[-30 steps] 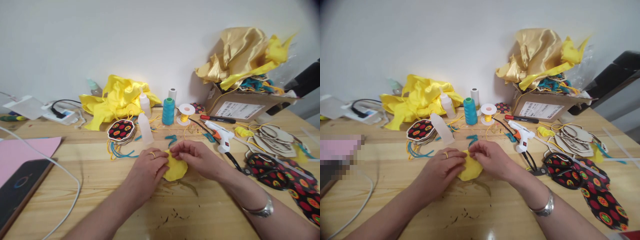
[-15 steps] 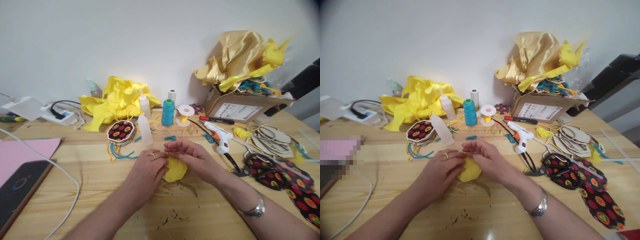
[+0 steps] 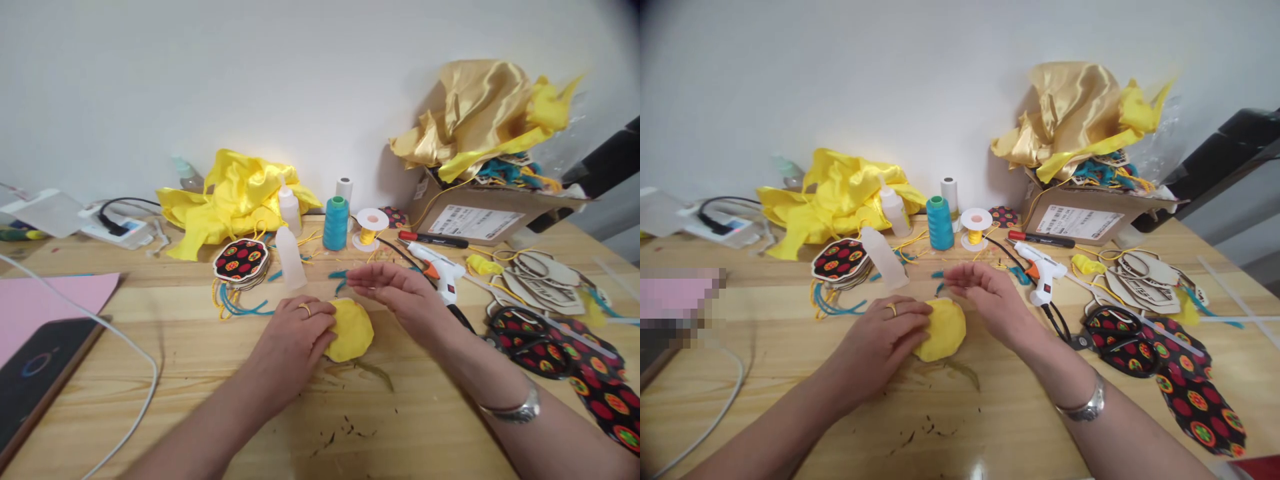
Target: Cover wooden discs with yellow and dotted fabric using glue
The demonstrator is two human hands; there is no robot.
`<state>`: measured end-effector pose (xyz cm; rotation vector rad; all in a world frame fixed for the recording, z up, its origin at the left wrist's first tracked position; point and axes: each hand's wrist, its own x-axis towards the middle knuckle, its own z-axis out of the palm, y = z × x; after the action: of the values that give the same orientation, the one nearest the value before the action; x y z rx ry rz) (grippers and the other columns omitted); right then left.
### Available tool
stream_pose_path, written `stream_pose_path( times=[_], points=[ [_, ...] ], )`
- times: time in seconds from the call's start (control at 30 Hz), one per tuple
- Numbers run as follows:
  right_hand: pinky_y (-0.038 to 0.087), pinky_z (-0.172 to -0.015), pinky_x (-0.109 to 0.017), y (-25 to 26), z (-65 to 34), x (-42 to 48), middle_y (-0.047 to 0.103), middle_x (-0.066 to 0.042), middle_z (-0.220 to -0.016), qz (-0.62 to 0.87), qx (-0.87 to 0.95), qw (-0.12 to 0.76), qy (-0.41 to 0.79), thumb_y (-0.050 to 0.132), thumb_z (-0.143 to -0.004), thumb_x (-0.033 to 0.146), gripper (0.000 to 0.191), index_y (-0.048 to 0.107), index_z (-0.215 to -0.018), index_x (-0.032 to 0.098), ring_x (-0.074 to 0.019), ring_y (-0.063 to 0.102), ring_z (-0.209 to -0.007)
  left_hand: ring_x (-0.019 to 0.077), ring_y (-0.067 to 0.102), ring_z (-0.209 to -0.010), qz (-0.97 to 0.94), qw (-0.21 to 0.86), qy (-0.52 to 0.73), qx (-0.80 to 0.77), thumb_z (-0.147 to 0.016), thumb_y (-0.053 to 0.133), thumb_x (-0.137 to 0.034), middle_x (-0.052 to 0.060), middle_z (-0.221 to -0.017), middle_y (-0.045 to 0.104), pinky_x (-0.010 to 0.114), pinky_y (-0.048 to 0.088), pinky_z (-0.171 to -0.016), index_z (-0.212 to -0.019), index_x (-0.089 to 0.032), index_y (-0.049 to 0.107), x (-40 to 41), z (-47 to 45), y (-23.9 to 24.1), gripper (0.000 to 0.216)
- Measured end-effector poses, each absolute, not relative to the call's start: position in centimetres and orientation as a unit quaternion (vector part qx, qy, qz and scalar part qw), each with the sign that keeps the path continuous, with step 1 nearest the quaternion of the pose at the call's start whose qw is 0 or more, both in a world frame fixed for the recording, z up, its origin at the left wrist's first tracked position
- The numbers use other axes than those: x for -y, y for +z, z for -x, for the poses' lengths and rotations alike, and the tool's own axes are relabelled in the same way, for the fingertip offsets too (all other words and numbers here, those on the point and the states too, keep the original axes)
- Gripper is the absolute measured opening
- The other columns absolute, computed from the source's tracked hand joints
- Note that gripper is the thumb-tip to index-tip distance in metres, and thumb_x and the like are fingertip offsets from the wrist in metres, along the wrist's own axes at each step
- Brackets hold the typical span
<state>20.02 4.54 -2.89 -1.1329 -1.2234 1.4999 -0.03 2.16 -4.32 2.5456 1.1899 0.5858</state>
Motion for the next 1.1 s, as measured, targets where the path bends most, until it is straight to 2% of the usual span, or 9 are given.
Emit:
stream_pose_path(
  times=[0.17,0.3,0.43,0.6,0.9,1.1],
  points=[
    [0.054,-0.078,-0.032,-2.4,-20.4,-4.6,0.071,-0.003,-0.08,0.466,0.515,0.364,0.621,0.046,-0.064,0.01,0.026,0.067,-0.077,0.017,-0.0147,0.066,-0.078,0.0211,0.057,-0.101,-0.863,0.131,0.258,-0.414,-0.088,0.049,-0.015,0.005,-0.107,0.069,0.041,0.047,-0.089,-0.092,-0.019,0.066,-2.2,0.1,-4.2,0.017],
    [0.055,-0.068,-0.029,-2.6,-20.6,-4.7,0.068,-0.001,-0.072,0.477,0.557,0.352,0.581,0.043,-0.062,0.009,0.026,0.065,-0.072,0.017,-0.0135,0.064,-0.069,0.0214,0.058,-0.095,-0.843,0.09,0.308,-0.432,-0.086,0.051,-0.015,0.006,-0.1,0.071,0.043,0.048,-0.088,-0.09,-0.019,0.067,-2.4,0.2,-4.0,0.016],
    [0.053,-0.069,-0.029,-2.8,-20.9,-4.8,0.067,-0.001,-0.073,0.457,0.62,0.338,0.541,0.04,-0.06,0.006,0.032,0.066,-0.073,0.017,-0.0133,0.063,-0.071,0.0227,0.056,-0.096,-0.854,0.105,0.271,-0.432,-0.081,0.062,-0.02,0.003,-0.102,0.073,0.045,0.047,-0.09,-0.09,-0.02,0.067,-2.3,0.4,-4.1,0.011],
    [0.053,-0.075,-0.03,-2.7,-20.6,-4.6,0.068,-0.002,-0.08,0.454,0.612,0.329,0.559,0.042,-0.061,0.006,0.033,0.067,-0.078,0.017,-0.0139,0.063,-0.076,0.0254,0.054,-0.098,-0.869,0.116,0.226,-0.423,-0.076,0.068,-0.022,0.003,-0.108,0.072,0.047,0.047,-0.088,-0.094,-0.02,0.067,-2.2,0.2,-4.2,0.018],
    [0.053,-0.079,-0.033,-3.1,-20.6,-4.7,0.068,-0.003,-0.084,0.451,0.626,0.317,0.551,0.044,-0.062,0.007,0.031,0.067,-0.08,0.017,-0.0154,0.063,-0.08,0.0257,0.053,-0.098,-0.874,0.12,0.193,-0.43,-0.077,0.067,-0.025,0.003,-0.111,0.071,0.048,0.047,-0.089,-0.091,-0.02,0.067,-2.3,0.2,-4.1,0.015],
    [0.053,-0.072,-0.029,-1.9,-21.7,-4.7,0.067,-0.002,-0.078,0.41,0.645,0.297,0.573,0.041,-0.064,0.006,0.031,0.066,-0.078,0.016,-0.0136,0.063,-0.074,0.0267,0.049,-0.108,-0.859,0.13,0.25,-0.427,-0.079,0.066,-0.026,0.005,-0.115,0.069,0.049,0.045,-0.094,-0.095,-0.019,0.067,-2.0,0.2,-4.1,0.018]
  ],
)
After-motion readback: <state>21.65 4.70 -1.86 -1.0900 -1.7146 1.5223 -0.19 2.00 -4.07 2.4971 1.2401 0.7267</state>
